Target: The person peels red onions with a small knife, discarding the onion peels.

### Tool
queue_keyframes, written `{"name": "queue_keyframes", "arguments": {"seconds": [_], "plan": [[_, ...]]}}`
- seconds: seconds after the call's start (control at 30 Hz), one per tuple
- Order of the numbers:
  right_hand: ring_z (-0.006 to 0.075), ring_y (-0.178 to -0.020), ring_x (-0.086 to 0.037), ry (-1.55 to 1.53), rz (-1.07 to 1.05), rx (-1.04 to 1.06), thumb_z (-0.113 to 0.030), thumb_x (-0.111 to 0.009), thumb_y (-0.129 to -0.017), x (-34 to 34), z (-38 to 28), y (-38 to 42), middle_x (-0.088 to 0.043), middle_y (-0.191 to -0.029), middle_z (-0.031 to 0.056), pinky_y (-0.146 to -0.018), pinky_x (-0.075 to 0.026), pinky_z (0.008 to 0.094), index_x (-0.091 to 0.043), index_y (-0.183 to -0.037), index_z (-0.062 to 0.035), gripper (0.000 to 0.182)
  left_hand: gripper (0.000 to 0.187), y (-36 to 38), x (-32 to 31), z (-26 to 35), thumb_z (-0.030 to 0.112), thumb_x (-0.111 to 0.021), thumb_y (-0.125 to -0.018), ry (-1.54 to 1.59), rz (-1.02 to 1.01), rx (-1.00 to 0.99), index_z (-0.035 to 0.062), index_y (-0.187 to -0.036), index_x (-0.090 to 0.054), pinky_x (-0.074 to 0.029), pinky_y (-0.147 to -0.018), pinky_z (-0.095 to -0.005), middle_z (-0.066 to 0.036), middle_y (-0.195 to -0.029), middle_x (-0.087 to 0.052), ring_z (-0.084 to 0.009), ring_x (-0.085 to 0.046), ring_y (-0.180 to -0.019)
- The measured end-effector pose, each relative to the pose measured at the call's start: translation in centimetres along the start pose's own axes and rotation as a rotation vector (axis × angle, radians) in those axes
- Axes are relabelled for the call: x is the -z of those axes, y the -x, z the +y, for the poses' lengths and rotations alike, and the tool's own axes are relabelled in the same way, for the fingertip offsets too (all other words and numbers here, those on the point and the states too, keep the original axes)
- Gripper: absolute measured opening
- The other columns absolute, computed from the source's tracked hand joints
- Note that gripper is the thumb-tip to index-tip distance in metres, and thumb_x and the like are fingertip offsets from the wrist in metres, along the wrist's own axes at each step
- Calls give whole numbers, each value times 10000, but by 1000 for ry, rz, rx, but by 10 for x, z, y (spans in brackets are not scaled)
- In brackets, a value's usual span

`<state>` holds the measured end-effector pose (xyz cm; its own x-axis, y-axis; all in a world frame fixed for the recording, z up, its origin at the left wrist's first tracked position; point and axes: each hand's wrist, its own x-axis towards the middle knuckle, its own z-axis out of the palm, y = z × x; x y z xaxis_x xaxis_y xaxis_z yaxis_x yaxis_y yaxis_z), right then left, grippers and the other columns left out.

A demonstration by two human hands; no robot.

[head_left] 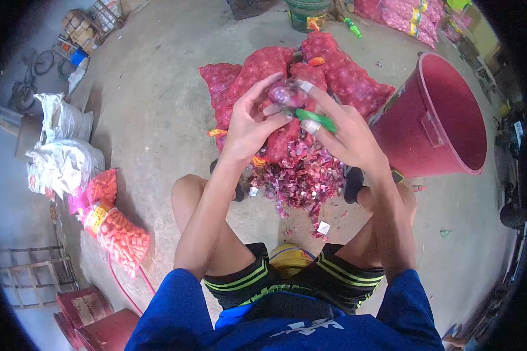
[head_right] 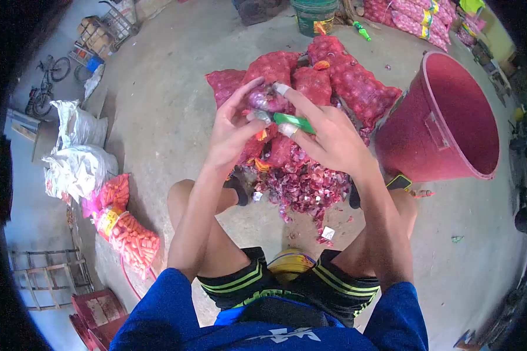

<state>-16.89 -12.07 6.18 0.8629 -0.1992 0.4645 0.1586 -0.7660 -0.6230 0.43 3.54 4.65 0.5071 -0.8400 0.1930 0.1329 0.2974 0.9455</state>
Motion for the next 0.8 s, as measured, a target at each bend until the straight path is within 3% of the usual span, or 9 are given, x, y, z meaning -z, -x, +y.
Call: {"name": "queue_keyframes", "arguments": {"seconds": [0.23,0.3,0.33,0.43,0.5,0.57,0.7,0.77,0.8], "plan": [[409,-841,-704,73,-18,81,-51,-667,-979,-4,3,-9,-721,-1065,210,-705,-543,478,-651,-1459,-69,481,688,-4,12,-7,34,-903,-800,-287,96,-111,51,-1431,-627,-575,-986,-329,-43,-1350,-680,-158,-677,-1180],[405,-857,-711,116,7,23,-45,-664,-979,-1,2,-12,-725,-1066,209,-732,-553,469,-670,-1438,-68,460,665,-6,12,-9,63,-928,-797,-334,103,-96,46,-1398,-643,-583,-980,-339,-52,-1330,-683,-165,-682,-1178],[401,-873,-718,164,34,-40,-40,-661,-979,-2,3,-13,-729,-1068,209,-758,-563,459,-689,-1418,-66,440,667,-5,11,-11,31,-923,-807,-276,107,-24,44,-1405,-629,-544,-1067,-346,-51,-1337,-675,-156,-652,-1227],[401,-891,-714,63,147,45,-58,-657,-989,-5,23,-13,-729,-1039,203,-809,-568,433,-679,-1438,-56,449,659,-3,4,-10,31,-920,-810,-215,81,-37,46,-1402,-632,-545,-1066,-350,-48,-1327,-677,-154,-658,-1216],[327,-907,-733,-60,118,-38,-82,-635,-1024,-8,22,-8,-751,-1082,191,-859,-564,405,-646,-1480,-47,457,671,-4,1,-6,8,-919,-794,-339,89,-83,49,-1400,-632,-551,-1066,-353,-41,-1327,-671,-159,-663,-1215],[236,-982,-748,-434,-22,-272,-110,-612,-1060,-10,16,-4,-769,-1178,187,-907,-560,384,-611,-1516,-43,461,679,-2,-4,-3,-18,-918,-773,-305,93,-109,65,-1386,-639,-555,-1057,-354,-35,-1331,-662,-163,-665,-1221],[188,-1069,-742,-513,-191,-409,-97,-603,-1070,-6,6,-5,-767,-1268,177,-958,-552,379,-581,-1542,-37,476,683,-4,-4,-3,-35,-912,-763,-233,89,-117,84,-1378,-640,-551,-1059,-351,-35,-1333,-656,-169,-660,-1234],[214,-1153,-740,-374,-28,-31,-67,-619,-1049,-14,11,-9,-758,-1312,182,-1005,-548,384,-599,-1514,-10,469,686,-4,-5,-3,-75,-901,-748,-300,138,-151,59,-1364,-631,-593,-962,-311,-35,-1280,-676,-149,-698,-1139],[226,-1214,-727,-275,-30,-28,-36,-621,-1033,-11,11,-9,-741,-1361,193,-1029,-547,381,-622,-1481,13,450,686,-5,-6,-4,-75,-901,-748,-298,136,-152,59,-1364,-631,-593,-962,-311,-35,-1280,-676,-149,-698,-1139]]}}
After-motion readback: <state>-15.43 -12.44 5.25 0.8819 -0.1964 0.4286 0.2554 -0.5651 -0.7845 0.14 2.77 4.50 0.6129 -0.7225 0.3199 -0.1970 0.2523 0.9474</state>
